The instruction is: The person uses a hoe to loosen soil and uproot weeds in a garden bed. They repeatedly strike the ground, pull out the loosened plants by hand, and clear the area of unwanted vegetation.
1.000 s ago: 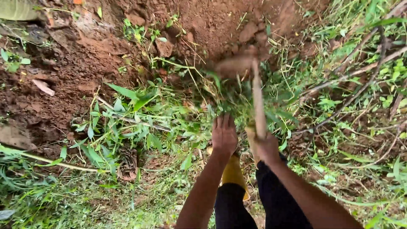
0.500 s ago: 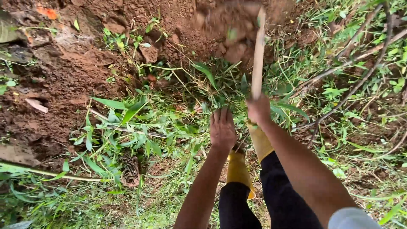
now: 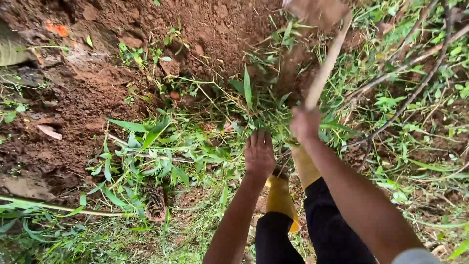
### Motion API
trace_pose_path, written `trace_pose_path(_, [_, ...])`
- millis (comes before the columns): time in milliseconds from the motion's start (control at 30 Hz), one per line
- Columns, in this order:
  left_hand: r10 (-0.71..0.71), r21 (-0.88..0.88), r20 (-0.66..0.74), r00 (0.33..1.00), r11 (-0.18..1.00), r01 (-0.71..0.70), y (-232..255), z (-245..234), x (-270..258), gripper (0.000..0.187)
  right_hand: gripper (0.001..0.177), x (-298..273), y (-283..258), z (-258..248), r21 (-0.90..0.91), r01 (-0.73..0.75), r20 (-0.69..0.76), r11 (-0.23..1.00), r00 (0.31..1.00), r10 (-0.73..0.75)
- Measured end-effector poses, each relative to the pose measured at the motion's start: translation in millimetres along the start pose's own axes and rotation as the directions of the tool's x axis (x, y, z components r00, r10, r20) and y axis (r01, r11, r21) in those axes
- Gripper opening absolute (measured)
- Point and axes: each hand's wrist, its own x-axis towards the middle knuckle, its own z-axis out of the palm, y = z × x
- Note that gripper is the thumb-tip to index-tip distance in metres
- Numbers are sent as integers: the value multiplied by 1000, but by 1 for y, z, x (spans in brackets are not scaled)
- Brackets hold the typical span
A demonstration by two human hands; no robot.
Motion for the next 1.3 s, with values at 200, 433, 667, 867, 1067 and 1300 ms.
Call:
trace_pose_path(200, [27,-60,-10,1000,998,-28,7,-14,0,49,22,6,-50,35,16,-130,132,991,983,127])
trace_pose_path(433, [46,11,131,990,999,-48,4,-22,-1,83,20,-105,-23,-40,-223,-126,142,967,977,160])
trace_pose_path(667, [60,400,55,997,913,-77,-5,-18,23,76,34,11,-39,12,-69,-139,-73,988,988,134])
trace_pose_path(867, [76,430,0,997,900,-69,1,-1,37,62,16,6,-27,17,-232,-36,-3,972,999,37])
trace_pose_path(1067, [58,361,130,990,927,-102,-2,34,60,57,24,-65,-5,-41,-444,-98,140,891,974,177])
trace_pose_path(1300, [80,328,251,965,931,-163,-6,39,64,59,18,-26,-55,32,-151,-16,-35,988,999,11])
